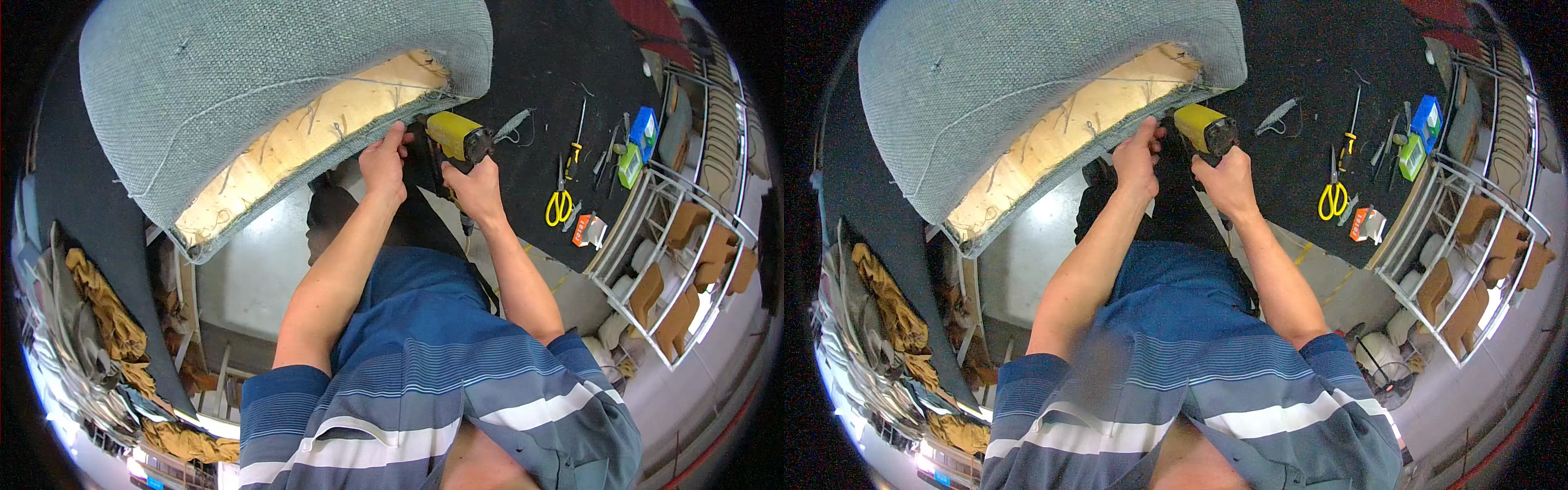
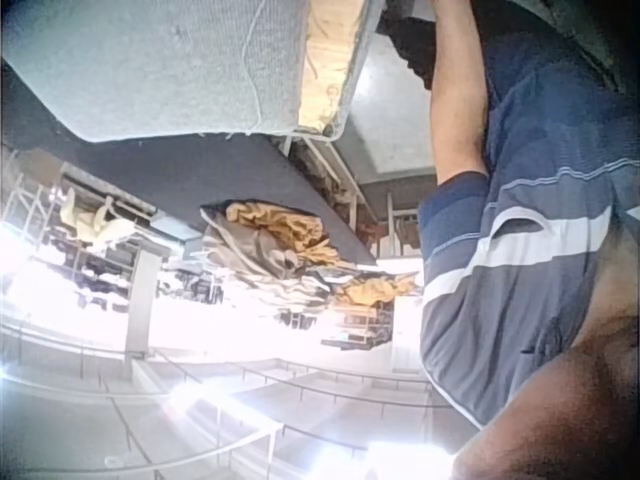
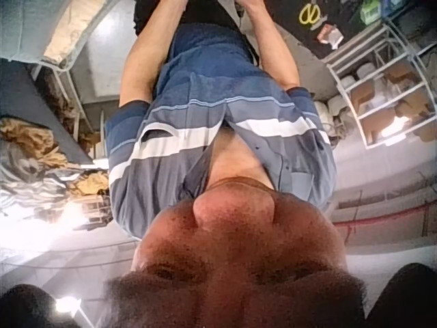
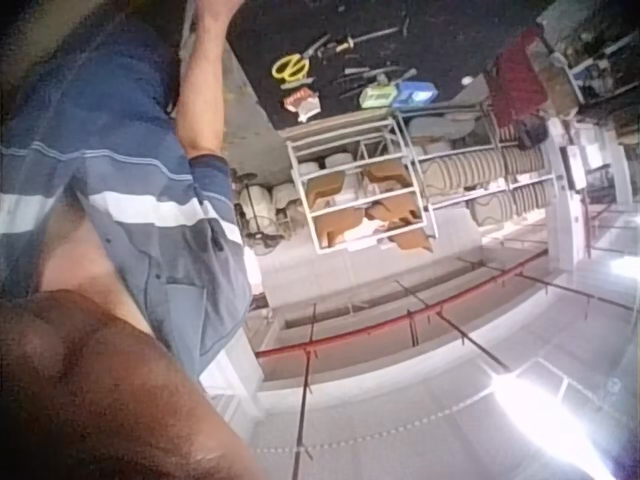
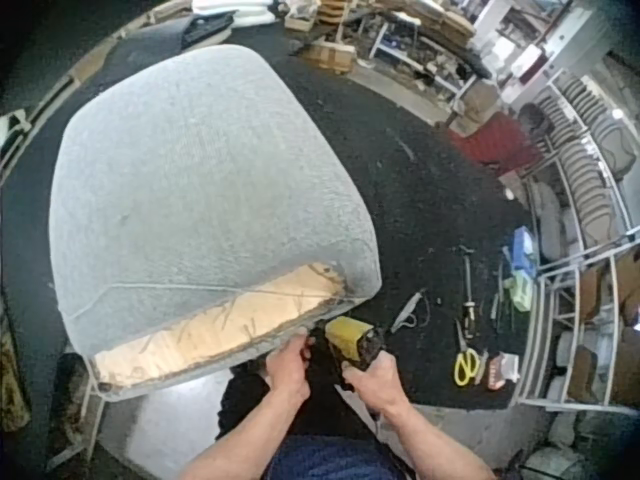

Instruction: Upholstering the underside of a chair seat using a staple gun.

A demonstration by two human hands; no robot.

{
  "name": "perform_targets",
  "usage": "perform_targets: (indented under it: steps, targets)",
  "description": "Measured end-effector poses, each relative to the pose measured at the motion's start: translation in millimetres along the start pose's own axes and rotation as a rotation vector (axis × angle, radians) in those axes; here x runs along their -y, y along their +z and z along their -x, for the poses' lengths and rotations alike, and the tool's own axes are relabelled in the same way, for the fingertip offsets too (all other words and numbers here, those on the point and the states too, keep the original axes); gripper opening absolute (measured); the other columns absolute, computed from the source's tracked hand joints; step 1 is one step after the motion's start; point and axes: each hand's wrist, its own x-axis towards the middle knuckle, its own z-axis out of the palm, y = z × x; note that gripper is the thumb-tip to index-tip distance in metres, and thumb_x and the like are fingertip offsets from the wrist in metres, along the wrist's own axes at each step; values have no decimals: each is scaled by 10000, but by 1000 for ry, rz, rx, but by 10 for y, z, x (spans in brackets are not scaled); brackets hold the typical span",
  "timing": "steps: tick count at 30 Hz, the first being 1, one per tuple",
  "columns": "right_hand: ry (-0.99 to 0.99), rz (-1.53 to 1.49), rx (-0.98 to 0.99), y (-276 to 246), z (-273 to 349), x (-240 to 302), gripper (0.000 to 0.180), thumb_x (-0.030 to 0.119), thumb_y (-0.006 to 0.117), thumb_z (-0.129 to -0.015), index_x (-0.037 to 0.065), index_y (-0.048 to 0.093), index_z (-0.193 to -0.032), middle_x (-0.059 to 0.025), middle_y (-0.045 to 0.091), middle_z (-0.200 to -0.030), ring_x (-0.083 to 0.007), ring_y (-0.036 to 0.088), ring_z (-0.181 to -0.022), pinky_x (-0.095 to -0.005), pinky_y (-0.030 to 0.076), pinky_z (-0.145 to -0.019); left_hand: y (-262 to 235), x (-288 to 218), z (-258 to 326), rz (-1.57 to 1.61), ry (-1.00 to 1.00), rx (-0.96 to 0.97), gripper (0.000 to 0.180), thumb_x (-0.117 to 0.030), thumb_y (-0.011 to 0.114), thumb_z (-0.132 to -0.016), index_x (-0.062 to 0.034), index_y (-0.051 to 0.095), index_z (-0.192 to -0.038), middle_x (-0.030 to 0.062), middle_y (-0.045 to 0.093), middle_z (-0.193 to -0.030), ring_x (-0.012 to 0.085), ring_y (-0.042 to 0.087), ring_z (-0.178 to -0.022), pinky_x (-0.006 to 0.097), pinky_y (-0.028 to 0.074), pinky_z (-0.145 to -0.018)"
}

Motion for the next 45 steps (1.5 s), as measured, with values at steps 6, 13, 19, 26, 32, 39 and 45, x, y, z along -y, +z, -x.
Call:
perform_targets:
  steps: [6,13,19,26,32,39,45]
  targets:
    - [-17,37,-42,84,-22,-79,218,90,688,-825,-68,675,-975,-124,707,-792,-168,662,-742,-353,528,-715,-5,-4,1,15,3,-21,184,-219,751,-916,-42,712,-883,42,718,-834,71,497,-635,237,369,-554]
    - [-99,230,-135,193,7,-67,236,84,682,-787,-46,685,-984,-216,707,-853,-313,712,-803,-391,534,-740,16,-10,9,43,1,-30,174,-198,738,-920,-35,715,-866,46,714,-831,89,505,-651,249,383,-591]
    - [85,255,-75,126,-22,-54,247,82,681,-781,-42,685,-995,-222,707,-860,-319,713,-810,-398,536,-746,-42,-2,-27,-9,-8,-18,177,-205,741,-918,-38,713,-867,34,705,-820,96,512,-656,253,392,-609]
    - [15,170,-47,207,59,-17,272,93,693,-782,-49,686,-1014,-212,715,-863,-301,720,-801,-388,540,-739,-23,23,-40,58,31,-11,163,-189,749,-912,-31,720,-888,14,693,-839,99,549,-698,266,415,-659]
    - [45,206,-36,219,65,11,307,88,684,-782,-40,678,-1062,-229,717,-931,-345,721,-895,-403,543,-779,-18,6,-38,-17,-36,-62,159,-186,748,-915,-29,722,-907,16,692,-851,105,560,-722,267,418,-664]
    - [33,251,-75,288,15,-117,304,102,682,-773,-50,668,-1036,-247,706,-947,-395,701,-908,-425,540,-775,-172,-17,1,7,-42,-8,206,-258,721,-942,-54,715,-969,7,692,-876,91,526,-727,261,387,-622]
    - [-62,121,-84,286,3,-117,253,109,689,-769,-57,681,-960,-234,698,-835,-364,714,-812,-411,536,-729,-287,-36,16,19,-13,4,208,-281,732,-928,-74,734,-938,-5,725,-889,68,504,-704,259,373,-629]
